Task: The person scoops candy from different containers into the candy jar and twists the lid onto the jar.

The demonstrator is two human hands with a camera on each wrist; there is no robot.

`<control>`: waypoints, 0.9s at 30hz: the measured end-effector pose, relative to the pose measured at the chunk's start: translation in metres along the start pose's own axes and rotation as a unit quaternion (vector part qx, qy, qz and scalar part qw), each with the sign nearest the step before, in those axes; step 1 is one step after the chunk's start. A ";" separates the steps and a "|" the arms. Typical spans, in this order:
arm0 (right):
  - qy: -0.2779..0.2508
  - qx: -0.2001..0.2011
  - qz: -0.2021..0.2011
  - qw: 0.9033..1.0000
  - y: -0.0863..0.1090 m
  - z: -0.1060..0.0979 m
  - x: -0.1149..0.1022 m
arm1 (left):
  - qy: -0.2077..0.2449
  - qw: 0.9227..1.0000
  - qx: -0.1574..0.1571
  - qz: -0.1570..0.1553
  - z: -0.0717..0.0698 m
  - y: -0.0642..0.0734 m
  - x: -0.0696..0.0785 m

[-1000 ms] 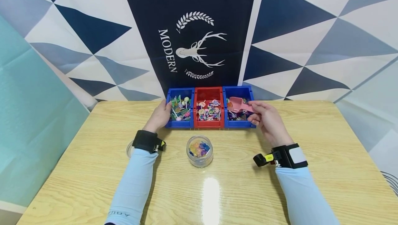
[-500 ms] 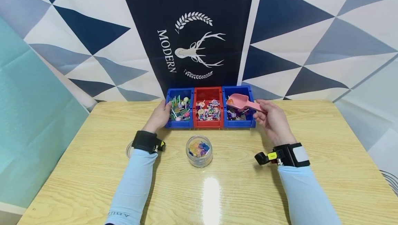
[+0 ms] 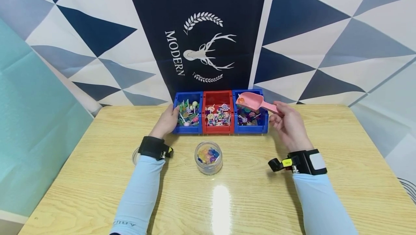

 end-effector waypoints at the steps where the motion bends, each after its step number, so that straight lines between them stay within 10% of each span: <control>1: 0.001 -0.002 -0.001 1.000 0.000 0.001 0.000 | 0.001 1.000 0.000 0.001 0.000 0.000 0.000; 9: 0.070 -0.068 0.011 0.995 0.005 0.027 0.004 | 0.002 1.000 0.000 0.010 -0.001 0.001 0.003; 15: 0.208 -0.131 0.004 0.969 0.010 0.051 0.014 | 0.000 1.000 0.001 0.008 -0.001 0.002 0.003; 27: 0.501 -0.158 0.017 0.851 0.028 0.080 0.036 | 0.001 1.000 0.001 0.003 -0.002 0.002 0.002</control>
Point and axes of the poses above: each hand's wrist, its own y-axis away from the middle knuckle, its own z-axis out of the palm, x = y × z, the point moved 9 cm from there along -y, towards the middle knuckle, and after that the axes turned 6 degrees about -y, right-handed, at the moved point
